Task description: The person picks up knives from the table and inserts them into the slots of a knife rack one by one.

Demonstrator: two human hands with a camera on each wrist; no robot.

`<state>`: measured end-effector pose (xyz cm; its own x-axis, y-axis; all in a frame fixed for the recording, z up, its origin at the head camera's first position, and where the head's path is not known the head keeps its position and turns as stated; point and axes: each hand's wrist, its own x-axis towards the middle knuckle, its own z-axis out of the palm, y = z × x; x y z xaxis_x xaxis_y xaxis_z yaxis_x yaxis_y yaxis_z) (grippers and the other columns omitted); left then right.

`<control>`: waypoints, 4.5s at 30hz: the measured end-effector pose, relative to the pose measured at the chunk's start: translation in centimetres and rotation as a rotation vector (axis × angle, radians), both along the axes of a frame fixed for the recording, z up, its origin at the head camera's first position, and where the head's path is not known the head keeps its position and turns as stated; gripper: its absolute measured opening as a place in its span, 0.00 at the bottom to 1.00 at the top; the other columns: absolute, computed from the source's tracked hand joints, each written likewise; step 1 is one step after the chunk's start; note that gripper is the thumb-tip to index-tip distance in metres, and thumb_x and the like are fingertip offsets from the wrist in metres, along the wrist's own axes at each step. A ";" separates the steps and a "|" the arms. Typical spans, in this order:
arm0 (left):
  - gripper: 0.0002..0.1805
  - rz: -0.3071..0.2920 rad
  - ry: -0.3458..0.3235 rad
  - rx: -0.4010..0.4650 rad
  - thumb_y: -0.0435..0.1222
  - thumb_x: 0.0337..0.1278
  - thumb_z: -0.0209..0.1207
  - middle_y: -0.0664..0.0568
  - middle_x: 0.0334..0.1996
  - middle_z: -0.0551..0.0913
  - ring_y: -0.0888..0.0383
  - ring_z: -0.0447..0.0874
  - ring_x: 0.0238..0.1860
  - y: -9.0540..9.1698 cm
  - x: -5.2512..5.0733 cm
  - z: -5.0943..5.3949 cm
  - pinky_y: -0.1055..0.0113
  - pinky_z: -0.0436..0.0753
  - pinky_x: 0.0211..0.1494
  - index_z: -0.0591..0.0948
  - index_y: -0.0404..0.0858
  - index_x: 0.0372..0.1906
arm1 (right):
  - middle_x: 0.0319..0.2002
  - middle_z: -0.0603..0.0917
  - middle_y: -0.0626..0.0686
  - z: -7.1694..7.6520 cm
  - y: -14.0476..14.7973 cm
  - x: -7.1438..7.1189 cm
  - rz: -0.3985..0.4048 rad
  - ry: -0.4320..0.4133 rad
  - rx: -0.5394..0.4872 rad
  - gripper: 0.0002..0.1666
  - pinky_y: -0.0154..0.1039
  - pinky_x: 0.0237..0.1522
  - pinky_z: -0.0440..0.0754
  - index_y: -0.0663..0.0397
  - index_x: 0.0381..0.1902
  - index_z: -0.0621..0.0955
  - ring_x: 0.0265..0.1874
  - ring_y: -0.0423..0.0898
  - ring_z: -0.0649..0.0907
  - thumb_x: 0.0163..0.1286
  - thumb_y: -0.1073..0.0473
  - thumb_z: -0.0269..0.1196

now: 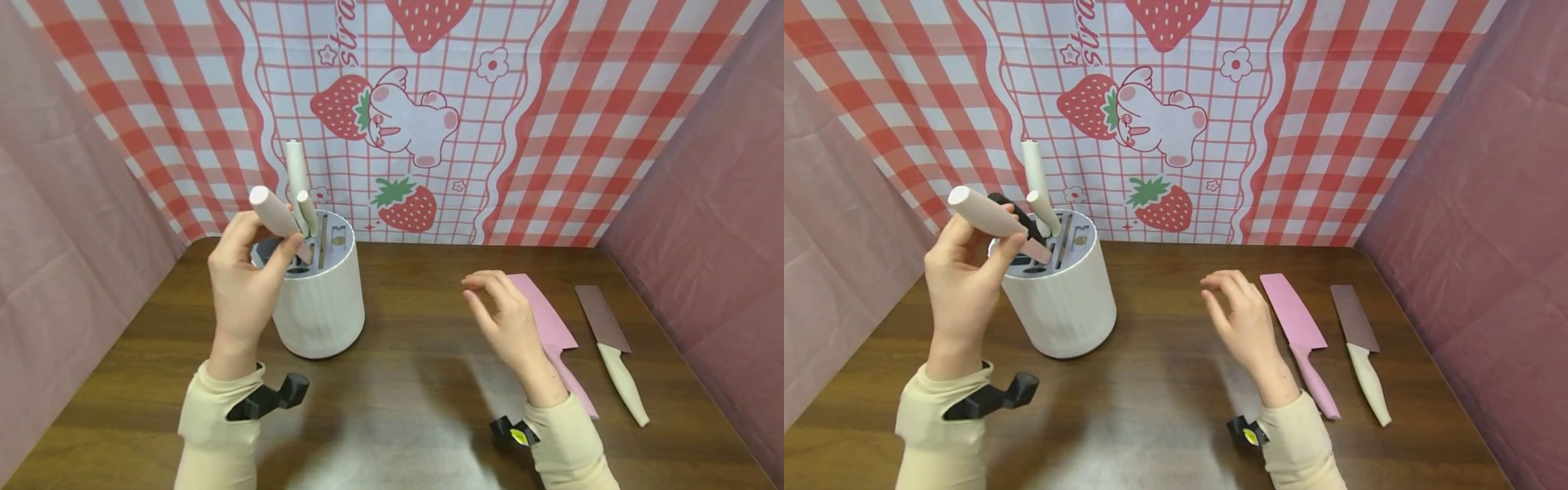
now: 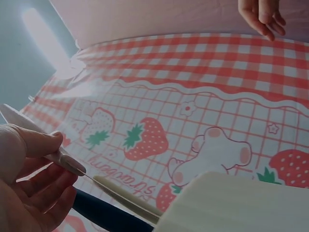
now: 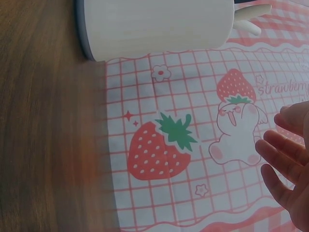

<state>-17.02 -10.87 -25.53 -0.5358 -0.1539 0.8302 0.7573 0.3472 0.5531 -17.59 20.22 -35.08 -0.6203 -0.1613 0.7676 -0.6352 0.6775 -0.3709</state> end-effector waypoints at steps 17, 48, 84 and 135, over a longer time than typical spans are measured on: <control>0.14 0.086 -0.050 0.044 0.28 0.42 0.66 0.45 0.32 0.78 0.65 0.76 0.34 0.8 -1.0 -2.3 0.72 0.77 0.41 0.77 0.28 0.37 | 0.40 0.80 0.52 0.0 0.2 -0.1 -0.003 -0.006 0.002 0.10 0.33 0.48 0.72 0.57 0.38 0.80 0.42 0.45 0.79 0.57 0.67 0.63; 0.13 0.288 0.002 0.058 0.37 0.46 0.66 0.45 0.29 0.82 0.58 0.81 0.30 2.1 -2.0 -4.9 0.73 0.77 0.37 0.79 0.30 0.33 | 0.39 0.80 0.51 -0.2 0.3 0.0 -0.010 -0.017 0.001 0.08 0.33 0.48 0.72 0.57 0.38 0.80 0.42 0.45 0.79 0.58 0.66 0.62; 0.09 0.363 -0.097 0.036 0.35 0.47 0.64 0.47 0.27 0.81 0.56 0.79 0.29 2.1 -2.6 -5.8 0.71 0.76 0.36 0.81 0.33 0.33 | 0.39 0.80 0.51 -0.3 0.4 0.0 -0.020 -0.034 0.016 0.09 0.35 0.48 0.72 0.56 0.38 0.80 0.42 0.45 0.79 0.58 0.66 0.62; 0.02 0.139 0.099 -0.078 0.29 0.48 0.60 0.48 0.24 0.80 0.59 0.76 0.29 3.4 -0.1 -6.7 0.70 0.74 0.37 0.81 0.33 0.30 | 0.32 0.82 0.48 -1.3 5.3 1.9 -0.166 -0.107 0.209 0.10 0.41 0.35 0.71 0.54 0.35 0.80 0.31 0.44 0.78 0.53 0.65 0.66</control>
<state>-17.17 -7.50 -32.20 -0.4290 -0.1540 0.8901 0.7486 0.4908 0.4458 -15.69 25.47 -36.40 -0.7272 -0.1989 0.6570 -0.4741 0.8376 -0.2712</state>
